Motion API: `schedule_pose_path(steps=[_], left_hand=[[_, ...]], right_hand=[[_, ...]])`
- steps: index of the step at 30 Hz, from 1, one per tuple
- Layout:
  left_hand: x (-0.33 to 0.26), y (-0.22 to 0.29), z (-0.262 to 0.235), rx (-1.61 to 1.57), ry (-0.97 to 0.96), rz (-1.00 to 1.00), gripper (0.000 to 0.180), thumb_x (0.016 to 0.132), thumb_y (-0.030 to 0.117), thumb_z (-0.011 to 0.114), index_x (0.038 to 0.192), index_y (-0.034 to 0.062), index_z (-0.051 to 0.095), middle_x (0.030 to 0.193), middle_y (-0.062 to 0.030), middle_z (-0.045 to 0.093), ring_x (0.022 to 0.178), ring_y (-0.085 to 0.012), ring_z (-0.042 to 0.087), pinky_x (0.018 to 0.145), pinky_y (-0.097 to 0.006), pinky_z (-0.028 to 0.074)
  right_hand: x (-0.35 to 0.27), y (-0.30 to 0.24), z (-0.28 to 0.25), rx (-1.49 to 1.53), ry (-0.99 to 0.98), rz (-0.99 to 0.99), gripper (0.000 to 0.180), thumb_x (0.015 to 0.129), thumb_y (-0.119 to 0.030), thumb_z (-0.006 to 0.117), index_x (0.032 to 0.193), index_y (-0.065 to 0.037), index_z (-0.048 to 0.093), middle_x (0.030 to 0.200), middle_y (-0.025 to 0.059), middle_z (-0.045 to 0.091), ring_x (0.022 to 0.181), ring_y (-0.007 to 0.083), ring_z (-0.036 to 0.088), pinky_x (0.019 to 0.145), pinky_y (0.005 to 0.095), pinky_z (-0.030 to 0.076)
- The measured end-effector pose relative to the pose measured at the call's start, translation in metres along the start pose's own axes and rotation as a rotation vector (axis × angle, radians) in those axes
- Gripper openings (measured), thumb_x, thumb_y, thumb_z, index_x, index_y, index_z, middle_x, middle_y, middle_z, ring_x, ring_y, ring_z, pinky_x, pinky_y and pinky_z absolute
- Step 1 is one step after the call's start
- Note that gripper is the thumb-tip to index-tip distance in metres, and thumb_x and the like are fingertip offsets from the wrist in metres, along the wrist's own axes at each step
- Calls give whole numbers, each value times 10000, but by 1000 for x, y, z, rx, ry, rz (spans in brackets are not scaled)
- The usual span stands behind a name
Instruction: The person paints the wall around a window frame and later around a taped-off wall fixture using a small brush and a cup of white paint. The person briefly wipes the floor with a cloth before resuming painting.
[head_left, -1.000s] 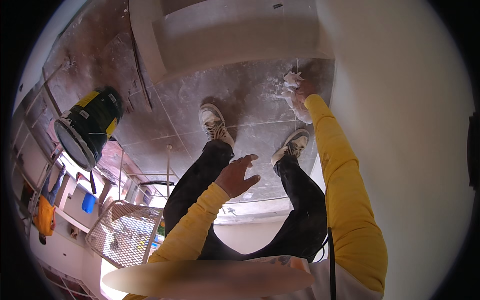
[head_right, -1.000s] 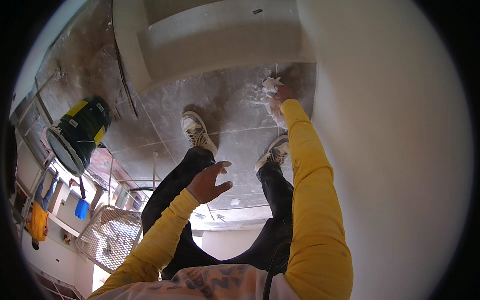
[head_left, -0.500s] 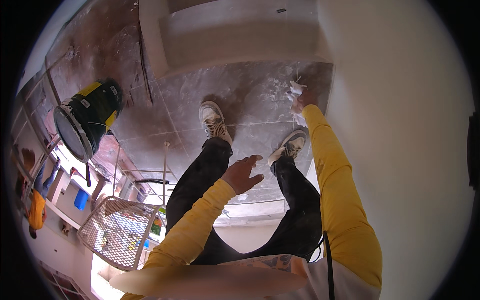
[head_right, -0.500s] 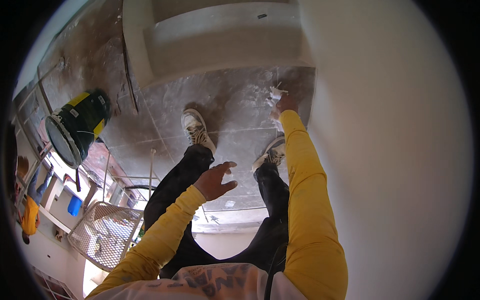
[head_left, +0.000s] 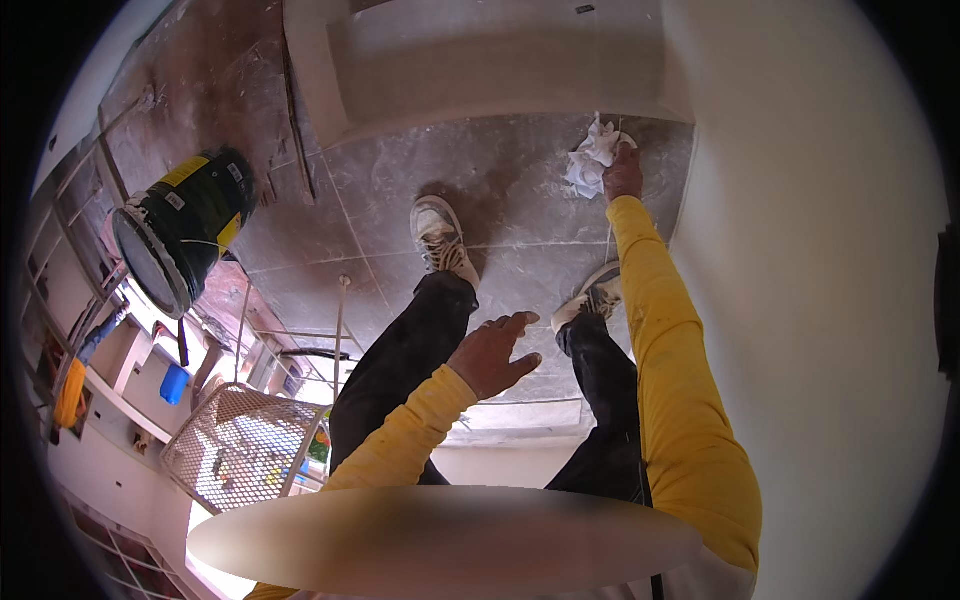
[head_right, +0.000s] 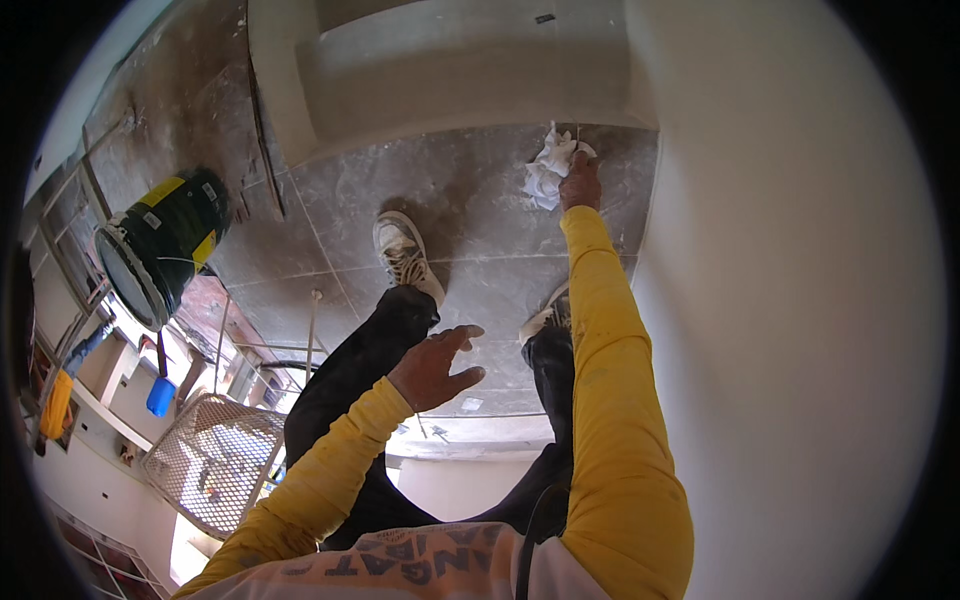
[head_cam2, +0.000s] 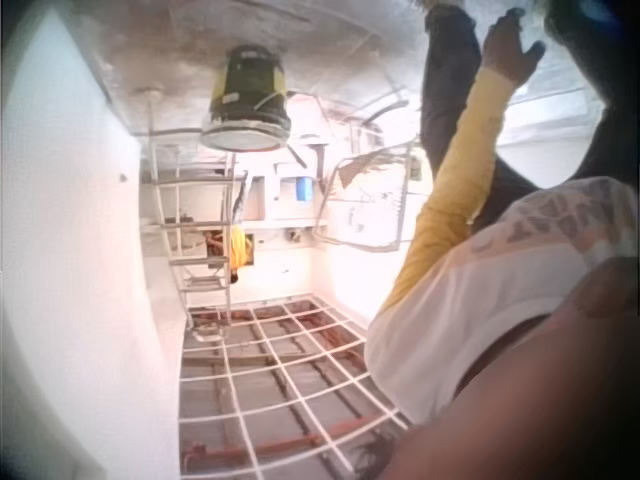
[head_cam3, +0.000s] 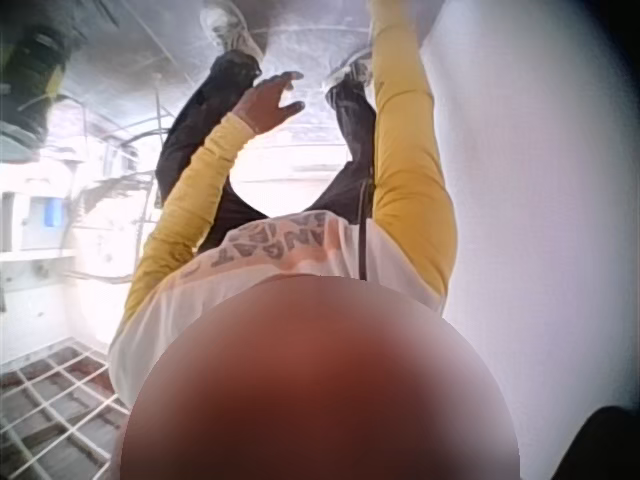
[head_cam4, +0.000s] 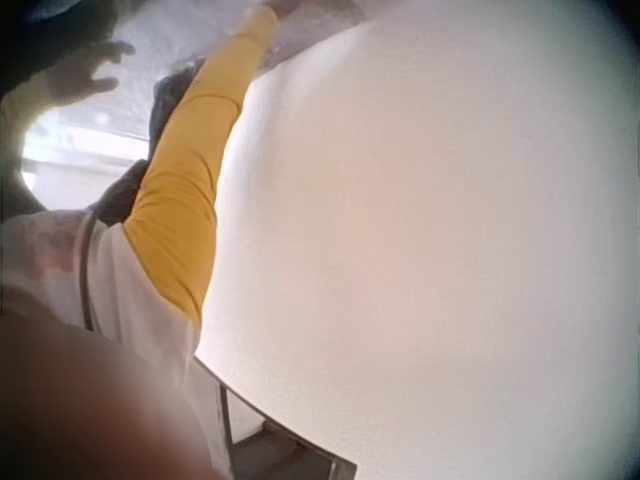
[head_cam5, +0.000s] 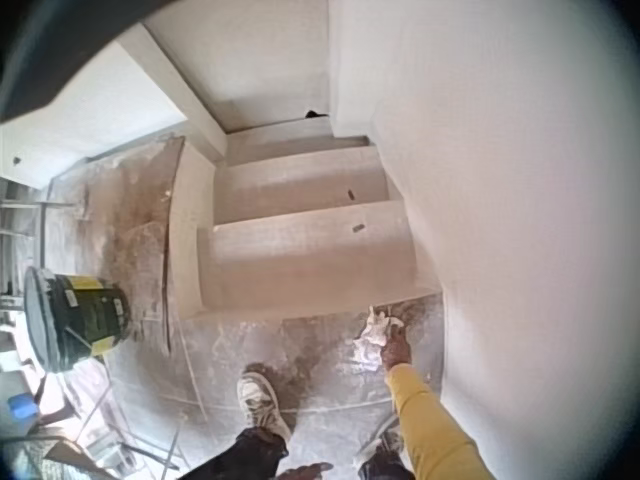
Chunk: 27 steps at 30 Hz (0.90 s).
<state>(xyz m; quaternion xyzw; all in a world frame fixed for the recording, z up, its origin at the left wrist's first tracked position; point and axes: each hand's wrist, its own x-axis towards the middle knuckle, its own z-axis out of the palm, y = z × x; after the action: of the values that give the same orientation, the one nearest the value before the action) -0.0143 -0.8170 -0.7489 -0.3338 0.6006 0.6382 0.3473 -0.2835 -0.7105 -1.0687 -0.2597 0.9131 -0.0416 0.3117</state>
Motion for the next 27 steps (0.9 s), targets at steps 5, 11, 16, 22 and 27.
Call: schedule_pose_path(steps=[5,11,16,22,27], left_hand=[[2,-4,-5,7,35,-5,578,921,329,687,1390,62,480,1202,-220,654,1145,-370,629,1005,-433,483],[-1,-5,-9,-13,14,-36,574,926,329,682,1391,59,482,1185,-210,660,1139,-353,632,998,-420,488],[-5,-9,-11,-37,69,36,569,928,329,680,1394,65,488,1173,-204,660,1092,-361,652,965,-428,502],[-5,-15,0,-15,53,26,577,921,335,686,1394,71,485,1162,-203,661,1089,-377,646,956,-455,499],[8,-20,4,104,82,5,587,913,353,689,1379,63,480,1190,-217,668,1135,-385,634,968,-460,496]], right_hand=[[20,19,11,48,76,-8,356,842,-79,638,1191,-90,574,1202,226,617,1099,461,620,920,514,523],[-41,35,57,126,214,393,403,823,-136,661,1210,-29,629,1185,253,667,1093,425,646,956,497,507],[-39,41,46,319,189,355,431,803,-144,712,1215,-28,661,1158,208,706,1080,392,676,970,429,518],[69,46,51,283,210,63,382,787,-92,636,1159,-7,646,1151,271,674,1106,438,646,947,462,523],[-202,57,68,19,-589,263,545,772,-328,791,1224,-89,602,1224,182,682,1163,354,643,990,417,517]])
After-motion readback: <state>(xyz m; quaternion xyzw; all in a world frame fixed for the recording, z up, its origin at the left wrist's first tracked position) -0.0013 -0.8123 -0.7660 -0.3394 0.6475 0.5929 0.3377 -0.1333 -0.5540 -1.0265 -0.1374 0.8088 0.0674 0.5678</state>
